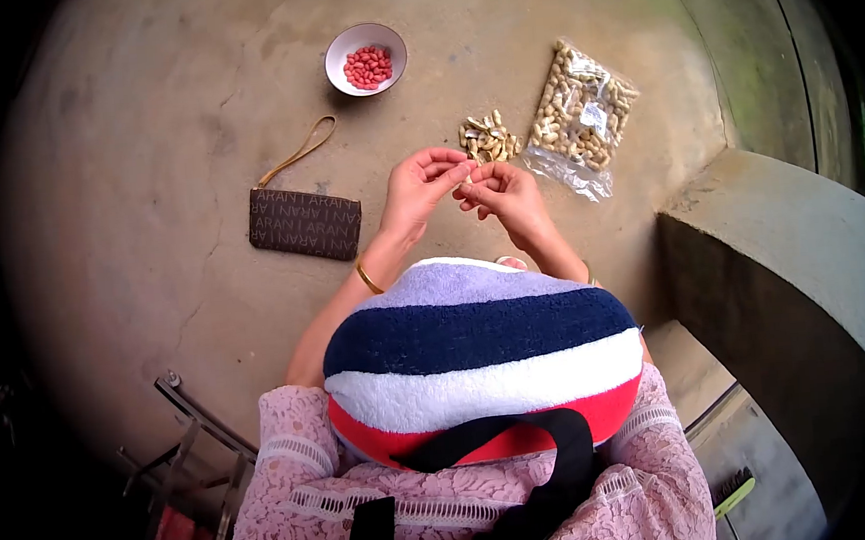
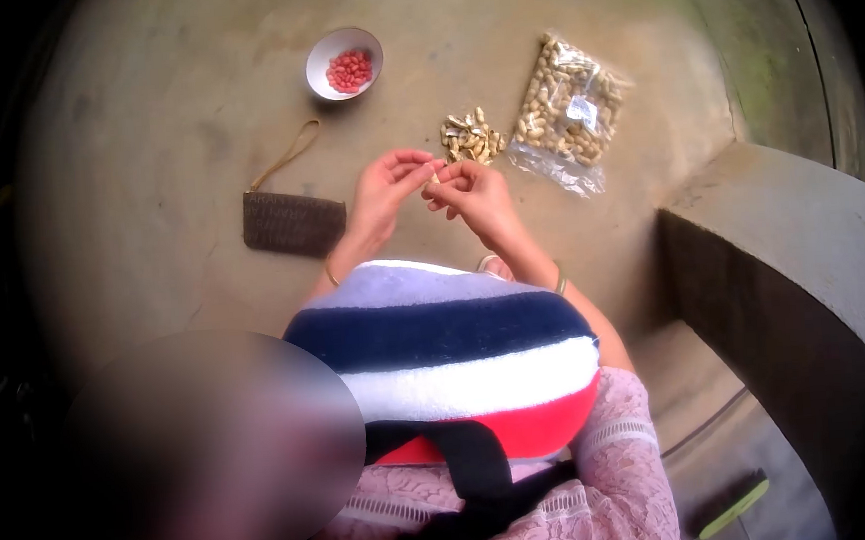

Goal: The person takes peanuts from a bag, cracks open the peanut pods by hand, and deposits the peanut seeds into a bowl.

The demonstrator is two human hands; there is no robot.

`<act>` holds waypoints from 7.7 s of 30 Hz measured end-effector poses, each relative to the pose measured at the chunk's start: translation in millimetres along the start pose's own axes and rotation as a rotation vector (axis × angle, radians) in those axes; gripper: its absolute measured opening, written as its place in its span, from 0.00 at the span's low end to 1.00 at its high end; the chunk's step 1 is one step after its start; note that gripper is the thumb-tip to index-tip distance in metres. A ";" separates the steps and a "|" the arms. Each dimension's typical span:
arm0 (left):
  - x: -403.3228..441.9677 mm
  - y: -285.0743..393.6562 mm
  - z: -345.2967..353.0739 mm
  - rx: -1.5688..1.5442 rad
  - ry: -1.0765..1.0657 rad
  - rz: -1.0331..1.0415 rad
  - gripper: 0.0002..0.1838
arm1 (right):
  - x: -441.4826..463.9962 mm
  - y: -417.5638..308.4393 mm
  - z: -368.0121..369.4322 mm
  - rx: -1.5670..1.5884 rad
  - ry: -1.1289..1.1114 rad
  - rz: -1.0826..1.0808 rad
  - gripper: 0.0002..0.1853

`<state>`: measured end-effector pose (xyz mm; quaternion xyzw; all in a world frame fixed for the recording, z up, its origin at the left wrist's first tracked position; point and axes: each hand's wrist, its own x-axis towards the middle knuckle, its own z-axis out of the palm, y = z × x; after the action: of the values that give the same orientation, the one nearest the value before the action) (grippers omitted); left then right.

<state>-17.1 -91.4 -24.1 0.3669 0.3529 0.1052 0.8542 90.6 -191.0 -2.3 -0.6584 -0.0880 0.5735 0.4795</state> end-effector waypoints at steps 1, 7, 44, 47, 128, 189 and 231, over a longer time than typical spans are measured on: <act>-0.6 0.4 -0.9 -0.003 -0.007 0.008 0.11 | 1.8 1.3 0.5 0.020 0.032 -0.006 0.10; -0.6 -10.9 -1.8 0.047 -0.032 0.023 0.09 | 0.6 5.2 -0.1 0.027 0.106 -0.046 0.09; 6.3 -14.3 -7.0 0.133 -0.088 0.067 0.08 | -1.5 7.3 2.3 -0.603 0.207 -0.665 0.22; 4.6 -8.6 -8.2 0.184 -0.240 -0.186 0.08 | 0.0 9.5 0.4 -0.627 0.223 -0.683 0.21; 6.5 -25.8 -2.3 0.196 -0.219 0.033 0.03 | 2.8 15.9 -10.4 -0.103 0.173 -0.304 0.09; 9.0 -22.1 1.3 -0.445 -0.340 -0.336 0.15 | -6.2 9.7 -1.7 -0.560 0.218 -0.712 0.10; 9.7 -53.1 -4.8 0.118 -0.214 -0.348 0.08 | -1.2 26.9 -11.1 -0.639 0.251 -0.311 0.06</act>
<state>-17.5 -122.1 -68.7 0.3588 0.3238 -0.1043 0.8692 87.9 -211.8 -22.5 -0.8187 -0.3020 0.3523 0.3384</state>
